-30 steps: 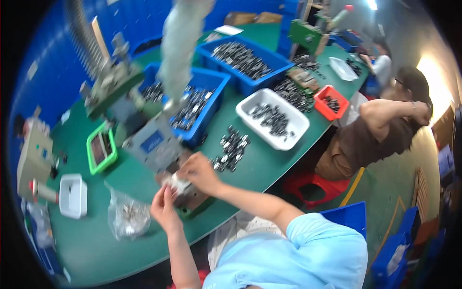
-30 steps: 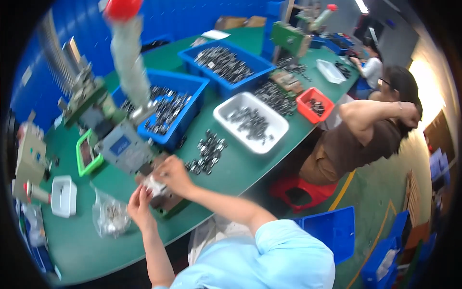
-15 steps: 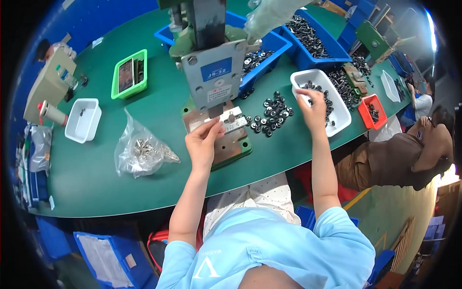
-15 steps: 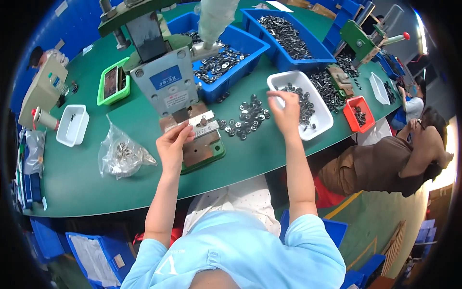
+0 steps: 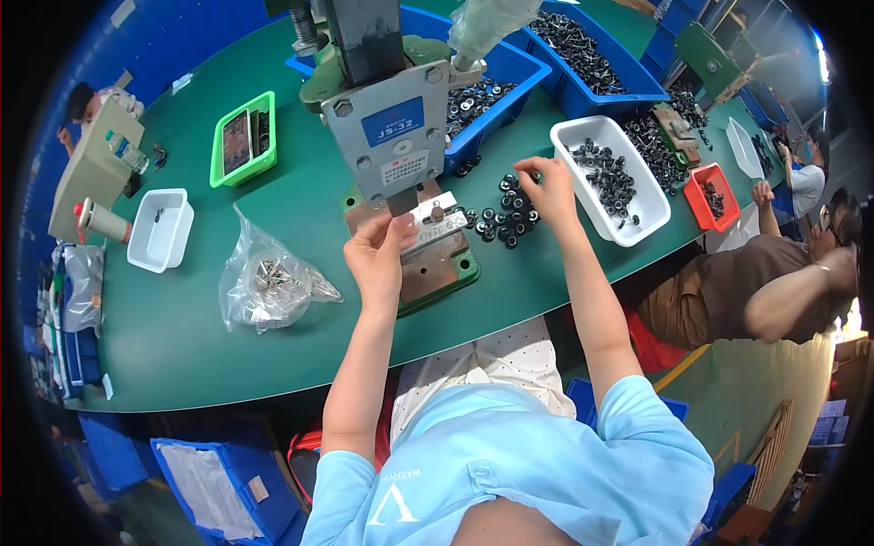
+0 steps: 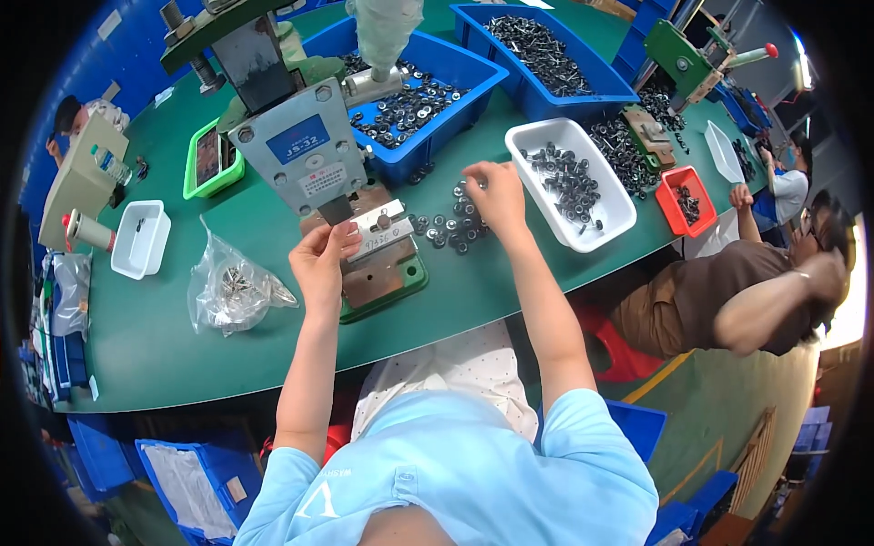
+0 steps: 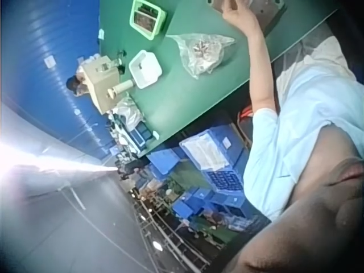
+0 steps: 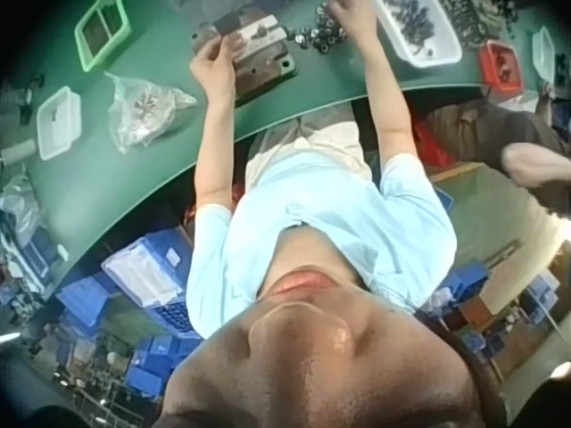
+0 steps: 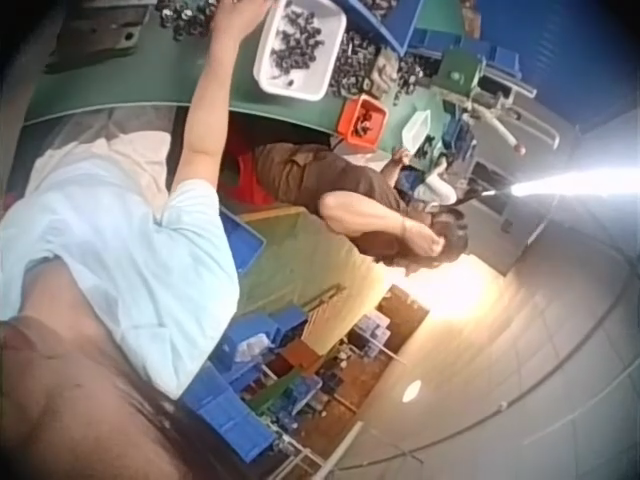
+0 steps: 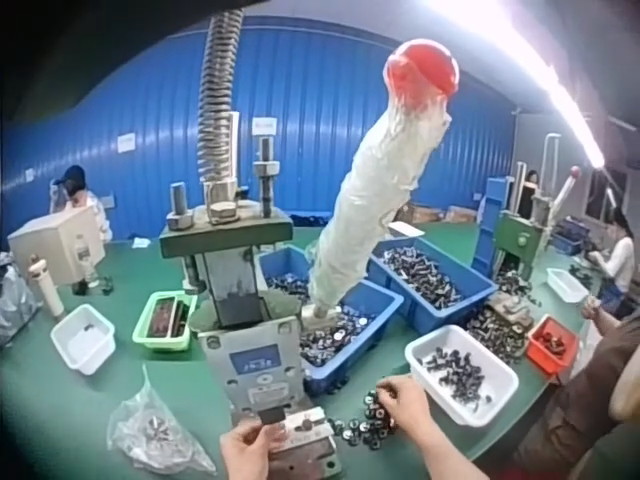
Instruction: Assembling small black and silver components using a manual press machine in a factory setting.
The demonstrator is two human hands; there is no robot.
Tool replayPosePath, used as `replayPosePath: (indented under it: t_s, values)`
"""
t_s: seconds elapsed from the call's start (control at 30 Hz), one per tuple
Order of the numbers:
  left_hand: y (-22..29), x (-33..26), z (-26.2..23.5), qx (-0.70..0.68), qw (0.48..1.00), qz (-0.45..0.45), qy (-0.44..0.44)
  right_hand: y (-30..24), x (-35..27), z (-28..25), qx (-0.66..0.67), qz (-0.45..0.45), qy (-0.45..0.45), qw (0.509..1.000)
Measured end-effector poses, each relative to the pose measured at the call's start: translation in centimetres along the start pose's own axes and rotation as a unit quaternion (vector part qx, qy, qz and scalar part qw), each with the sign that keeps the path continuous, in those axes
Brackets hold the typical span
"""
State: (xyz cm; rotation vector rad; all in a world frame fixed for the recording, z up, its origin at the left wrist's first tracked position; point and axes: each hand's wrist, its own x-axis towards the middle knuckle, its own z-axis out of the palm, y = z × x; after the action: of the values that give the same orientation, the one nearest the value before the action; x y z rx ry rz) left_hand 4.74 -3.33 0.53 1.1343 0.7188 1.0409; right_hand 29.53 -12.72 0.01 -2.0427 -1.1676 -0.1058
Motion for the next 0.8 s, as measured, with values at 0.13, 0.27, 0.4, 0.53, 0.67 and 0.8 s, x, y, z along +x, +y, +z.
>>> replayPosePath:
  t_s: [0.13, 0.27, 0.4, 0.53, 0.67, 0.8]
  values:
    - [0.0, 0.2, -0.2, 0.044, 0.999, 0.017, -0.001, 1.1, 1.5, 1.7, -0.104, -0.014, -0.024, 0.994]
    - [-0.4, 0.5, -0.5, 0.046, 0.998, 0.045, 0.002, 1.0, 2.5, 2.4, -0.165, -0.015, -0.155, 0.974]
    - [0.0, 0.7, -0.7, 0.038, 0.998, 0.028, -0.03, 2.9, 3.1, 2.8, -0.13, -0.037, -0.179, 0.975]
    - [1.1, 0.6, -1.8, -0.025, 0.992, -0.102, -0.067, 1.6, 2.6, 2.5, -0.042, -0.019, -0.113, 0.993]
    - [2.3, 0.2, -2.2, -0.064, 0.987, -0.127, -0.073, -3.3, 1.4, 1.2, 0.173, 0.013, -0.087, 0.981]
    - [3.2, -0.3, -1.9, -0.066, 0.988, -0.121, -0.071, -5.4, -0.8, 2.3, 0.366, 0.037, -0.179, 0.912]
